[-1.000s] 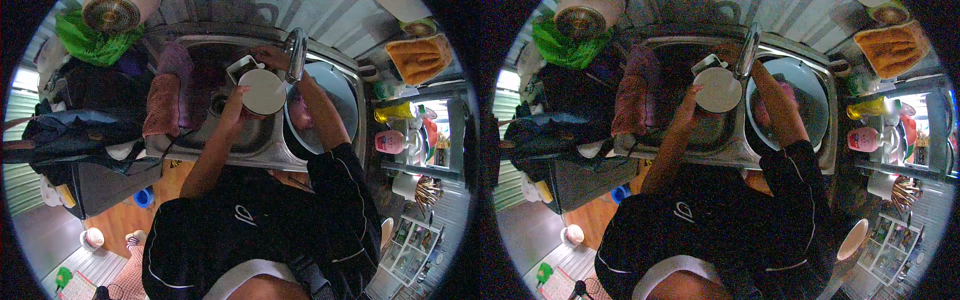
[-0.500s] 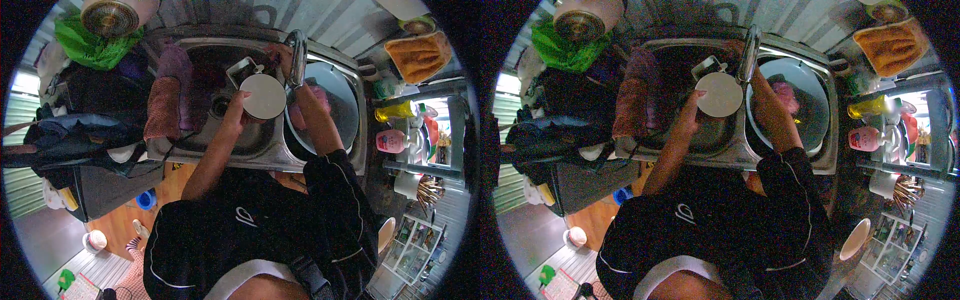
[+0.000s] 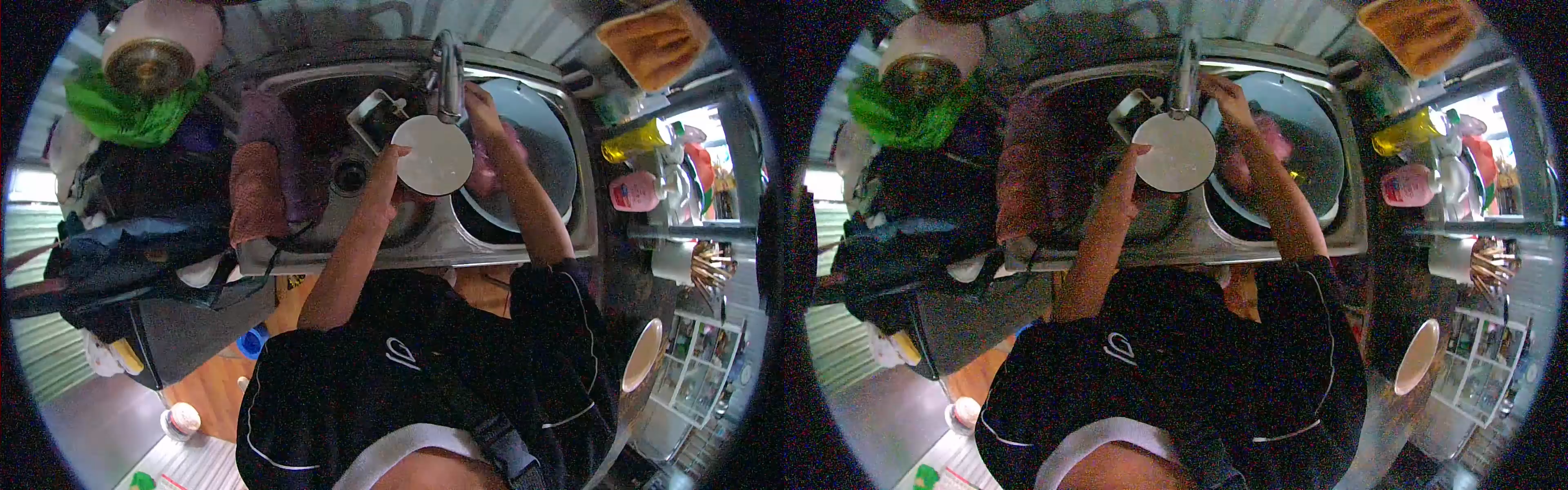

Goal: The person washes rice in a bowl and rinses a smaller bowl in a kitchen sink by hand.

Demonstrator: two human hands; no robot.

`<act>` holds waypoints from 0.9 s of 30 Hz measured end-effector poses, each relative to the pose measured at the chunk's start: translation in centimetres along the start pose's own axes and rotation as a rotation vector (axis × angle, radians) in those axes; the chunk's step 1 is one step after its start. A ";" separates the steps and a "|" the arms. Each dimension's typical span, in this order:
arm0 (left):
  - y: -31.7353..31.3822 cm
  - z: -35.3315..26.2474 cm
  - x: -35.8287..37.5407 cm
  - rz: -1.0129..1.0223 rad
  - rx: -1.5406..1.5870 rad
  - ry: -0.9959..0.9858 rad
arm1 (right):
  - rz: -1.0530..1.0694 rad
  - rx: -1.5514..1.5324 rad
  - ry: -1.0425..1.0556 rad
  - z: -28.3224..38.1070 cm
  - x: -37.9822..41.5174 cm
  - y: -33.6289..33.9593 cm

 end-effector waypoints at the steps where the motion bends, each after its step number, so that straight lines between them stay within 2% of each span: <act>1: -0.3 0.3 0.0 0.008 -0.009 0.014 | -0.016 0.068 -0.002 1.0 1.8 0.7; 3: -1.4 0.5 0.1 0.084 -0.051 -0.020 | -0.024 0.055 -0.064 1.4 4.7 2.2; 5: -2.1 0.9 0.4 0.061 -0.112 -0.021 | -0.030 0.037 -0.121 1.1 7.4 4.1; 8: -2.7 1.7 0.2 0.064 -0.190 -0.023 | -0.149 0.447 -0.076 4.1 12.2 6.8; 11: -3.1 2.8 0.0 0.099 -0.195 0.024 | -0.318 0.306 -0.134 3.8 16.9 10.0; 13: -3.1 3.3 0.3 0.102 -0.186 0.069 | -0.454 0.311 -0.059 4.2 19.7 12.2; 15: -3.1 3.1 1.0 0.047 -0.203 0.102 | -0.545 0.389 -0.114 6.1 22.7 13.3; 17: -2.3 3.1 0.7 0.036 -0.199 0.099 | -0.610 0.329 -0.148 6.5 25.7 14.1; 19: -1.0 2.7 0.6 0.014 -0.195 0.091 | -0.770 0.345 -0.134 6.7 29.3 15.7; 22: 0.8 1.3 1.0 0.030 -0.217 0.041 | -0.827 0.331 -0.184 5.6 32.0 17.0; 25: 3.1 0.0 0.7 -0.045 -0.266 0.002 | -0.881 0.260 -0.144 5.3 33.2 16.9; 27: 5.1 -0.7 0.5 -0.166 -0.348 -0.043 | -0.907 0.163 -0.120 4.9 33.5 16.4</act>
Point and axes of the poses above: each hand's wrist, its own x-axis away from the middle knuckle, its own y-axis out of the back of the hand, z = x × y, the point moved 7 cm from there along -x, towards the middle knuckle, and after that the axes turned 8 degrees about x, right-handed, at the moved point
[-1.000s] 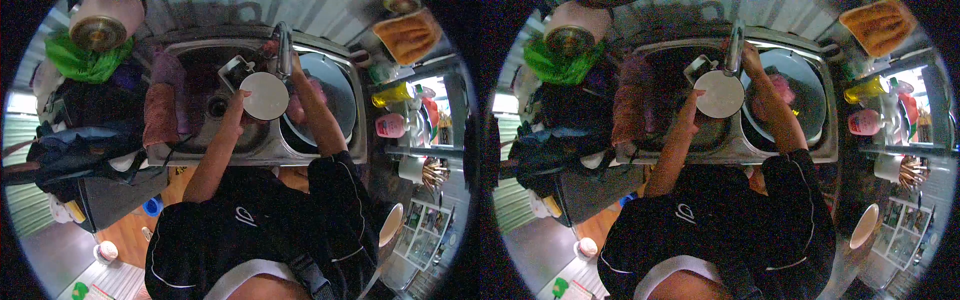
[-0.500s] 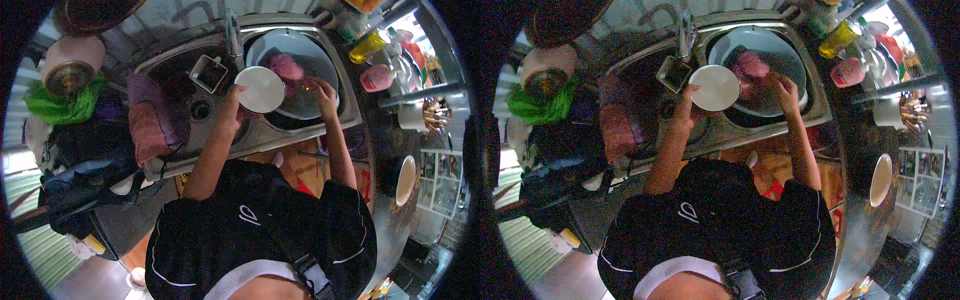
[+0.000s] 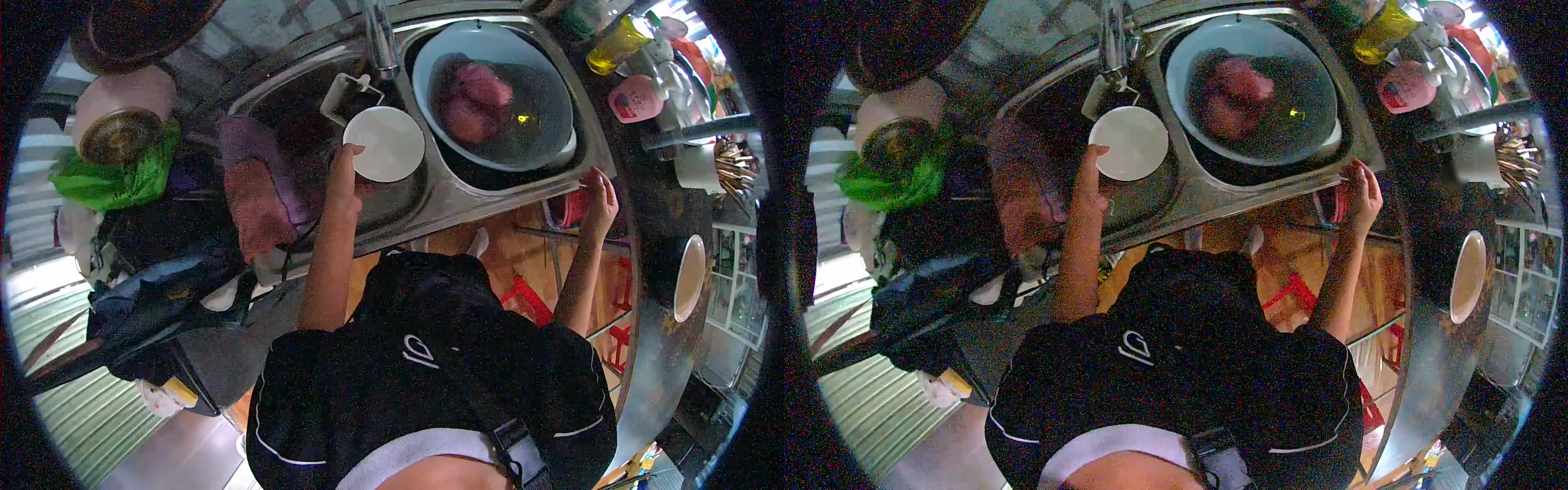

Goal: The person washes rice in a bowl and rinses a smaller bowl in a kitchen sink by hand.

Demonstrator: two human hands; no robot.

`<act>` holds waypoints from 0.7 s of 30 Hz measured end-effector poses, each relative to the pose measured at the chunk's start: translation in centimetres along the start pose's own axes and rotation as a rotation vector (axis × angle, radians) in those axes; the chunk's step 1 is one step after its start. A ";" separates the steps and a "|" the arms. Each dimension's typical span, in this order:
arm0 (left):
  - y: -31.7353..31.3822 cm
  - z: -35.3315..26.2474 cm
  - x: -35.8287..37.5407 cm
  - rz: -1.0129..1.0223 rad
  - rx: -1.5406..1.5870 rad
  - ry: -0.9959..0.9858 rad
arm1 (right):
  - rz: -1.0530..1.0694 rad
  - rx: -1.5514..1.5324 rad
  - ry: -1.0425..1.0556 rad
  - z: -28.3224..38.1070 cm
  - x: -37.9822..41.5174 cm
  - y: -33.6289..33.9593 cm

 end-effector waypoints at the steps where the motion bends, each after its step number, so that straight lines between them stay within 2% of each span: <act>1: 0.5 0.1 -0.1 -0.008 0.000 -0.002 | -0.043 -0.019 -0.039 -0.6 0.1 0.3; 4: 1.5 -0.3 -0.1 -0.034 0.033 -0.012 | -0.122 -0.082 -0.114 -1.6 0.8 0.2; 10: 2.0 -0.4 -0.3 -0.061 0.024 -0.075 | -0.109 -0.059 -0.049 -2.0 1.1 0.0; 12: 1.4 -0.4 0.0 -0.019 0.061 -0.031 | -0.112 -0.085 -0.100 -2.0 1.3 0.1; 16: 0.6 -0.4 -0.3 0.013 0.030 -0.058 | -0.104 -0.004 -0.057 -2.5 1.3 1.4; 19: -0.5 -0.2 0.5 0.042 0.097 0.005 | -0.141 -0.057 -0.068 -1.5 2.0 1.6; 21: -1.5 0.2 0.6 0.143 0.185 0.071 | -0.128 0.061 -0.017 -0.2 2.5 1.5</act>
Point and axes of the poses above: each hand's wrist, its own x-axis away from the middle knuckle, its own y-axis out of the back of the hand, z = x × y, the point moved 7 cm from there along -x, towards the middle knuckle, and after that the axes turned 8 degrees about x, right-handed, at the moved point
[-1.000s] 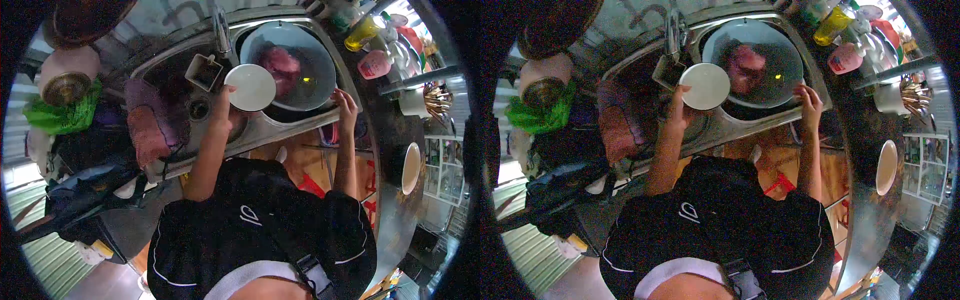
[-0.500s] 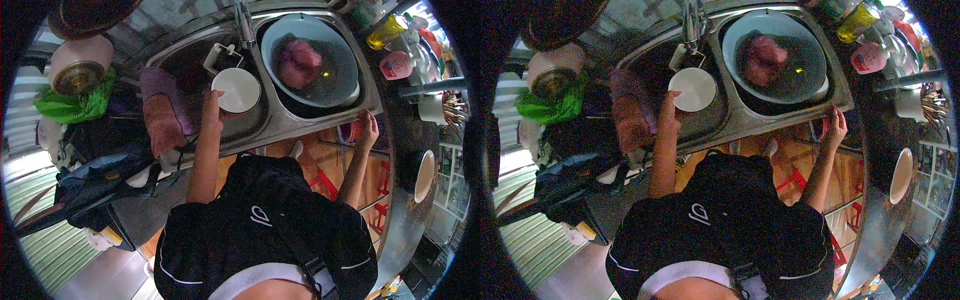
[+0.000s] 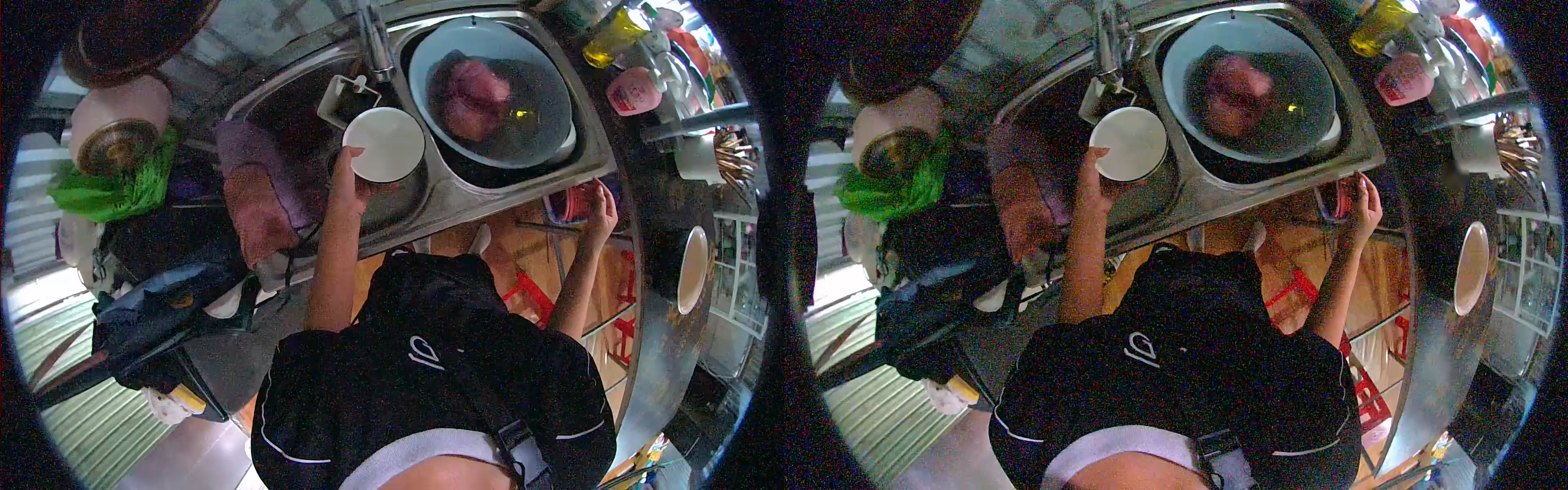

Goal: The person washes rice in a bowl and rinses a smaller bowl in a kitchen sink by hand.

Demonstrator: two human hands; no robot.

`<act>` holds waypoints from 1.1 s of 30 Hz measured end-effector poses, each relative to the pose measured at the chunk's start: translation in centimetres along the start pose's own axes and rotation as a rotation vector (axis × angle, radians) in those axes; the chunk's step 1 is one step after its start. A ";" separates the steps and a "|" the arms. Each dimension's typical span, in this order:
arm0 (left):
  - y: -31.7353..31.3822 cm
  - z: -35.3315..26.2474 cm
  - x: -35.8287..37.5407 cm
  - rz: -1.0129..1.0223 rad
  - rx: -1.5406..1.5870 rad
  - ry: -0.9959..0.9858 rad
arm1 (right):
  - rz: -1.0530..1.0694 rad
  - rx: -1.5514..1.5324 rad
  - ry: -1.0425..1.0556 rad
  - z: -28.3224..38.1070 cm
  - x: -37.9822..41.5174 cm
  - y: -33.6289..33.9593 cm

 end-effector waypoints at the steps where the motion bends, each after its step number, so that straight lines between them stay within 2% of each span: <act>1: -0.3 0.2 0.0 0.008 -0.006 0.009 | -0.013 0.003 -0.002 -0.3 0.0 0.6; 4: -2.0 0.0 0.6 0.055 -0.025 -0.038 | -0.044 0.142 0.044 0.0 0.2 2.1; 6: -3.6 -0.7 1.4 0.068 -0.079 -0.065 | -0.083 0.127 0.021 1.0 1.0 2.9; 13: -11.5 1.6 4.0 0.312 -0.115 0.020 | -0.219 0.106 -0.005 2.2 1.9 8.6; 16: -14.5 4.2 4.7 0.368 -0.153 0.107 | -0.248 0.186 0.091 3.7 2.4 11.3; 19: -18.8 7.3 6.2 0.422 -0.207 0.177 | -0.247 0.205 0.059 4.4 3.1 15.1; 21: -21.7 9.2 7.0 0.454 -0.244 0.164 | -0.313 0.251 0.020 5.9 3.8 17.9; 22: -23.3 10.2 7.8 0.417 -0.263 0.156 | -0.357 0.329 0.069 6.9 4.1 19.6; 25: -27.6 14.6 8.6 0.551 -0.245 0.272 | -0.498 0.426 0.172 8.8 4.7 25.6; 28: -32.1 19.1 10.2 0.606 -0.255 0.292 | -0.593 0.476 0.184 9.9 5.0 31.3; 33: -38.6 27.2 12.1 0.752 -0.314 0.377 | -0.714 0.517 0.177 8.0 5.5 39.8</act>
Point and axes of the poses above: each hand's wrist, its own x-axis away from the middle knuckle, its own y-axis out of the back of the hand, z = x × y, the point moved 7 cm from there along -x, towards the middle knuckle, and after that the axes turned 8 degrees about x, right-handed, at the moved point
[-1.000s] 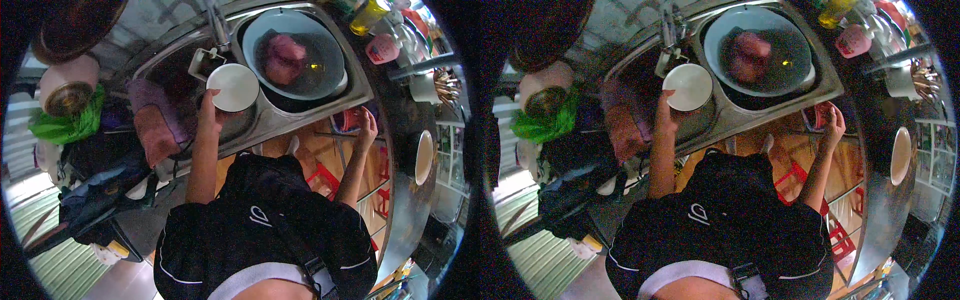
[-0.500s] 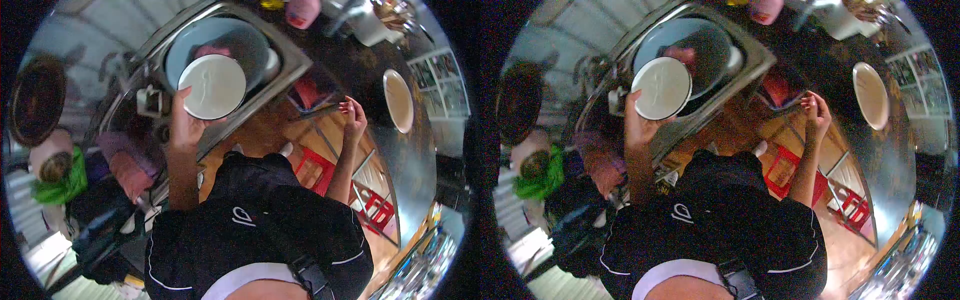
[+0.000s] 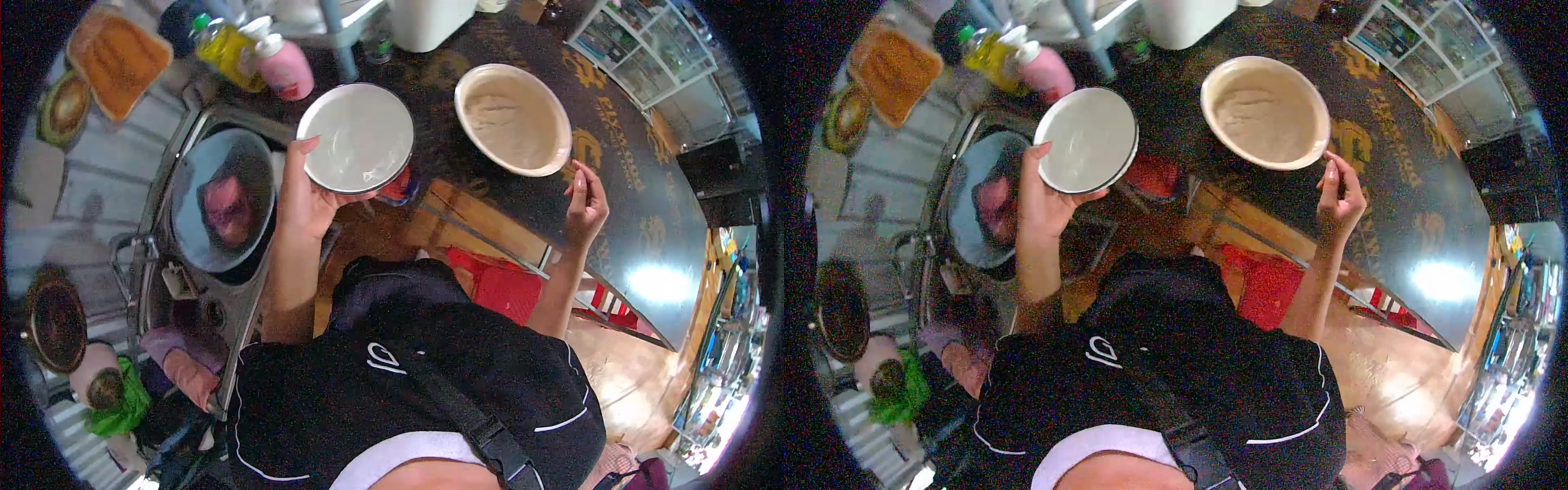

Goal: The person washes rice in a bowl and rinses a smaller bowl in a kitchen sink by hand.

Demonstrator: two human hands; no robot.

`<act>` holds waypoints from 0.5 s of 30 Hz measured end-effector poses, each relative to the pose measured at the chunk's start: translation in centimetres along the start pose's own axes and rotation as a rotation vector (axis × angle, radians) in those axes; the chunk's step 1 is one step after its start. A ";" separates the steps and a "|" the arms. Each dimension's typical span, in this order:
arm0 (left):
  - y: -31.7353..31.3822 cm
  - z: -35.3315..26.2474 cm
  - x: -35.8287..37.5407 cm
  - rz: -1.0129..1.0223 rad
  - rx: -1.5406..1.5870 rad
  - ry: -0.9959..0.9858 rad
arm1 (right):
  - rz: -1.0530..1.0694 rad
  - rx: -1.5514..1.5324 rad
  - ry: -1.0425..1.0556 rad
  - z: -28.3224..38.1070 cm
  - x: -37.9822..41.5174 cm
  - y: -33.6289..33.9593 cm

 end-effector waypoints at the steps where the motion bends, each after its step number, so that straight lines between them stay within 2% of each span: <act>1: -1.6 0.9 -0.9 0.041 0.000 0.013 | -0.004 0.048 -0.023 -1.0 -0.4 0.9; 8: -9.2 6.9 -6.8 0.110 -0.062 0.158 | -0.115 0.166 -0.161 -6.3 -0.6 7.2; 15: -13.4 9.6 -11.3 0.198 -0.233 0.210 | -0.208 0.144 -0.300 -9.6 2.6 12.3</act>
Point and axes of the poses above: each hand's wrist, its own x-axis away from the middle knuckle, its own y-axis out of the back of the hand, z = x × y, the point moved 7 cm from there along -x, towards the middle knuckle, and after that the axes turned 8 degrees about x, right-handed, at the moved point
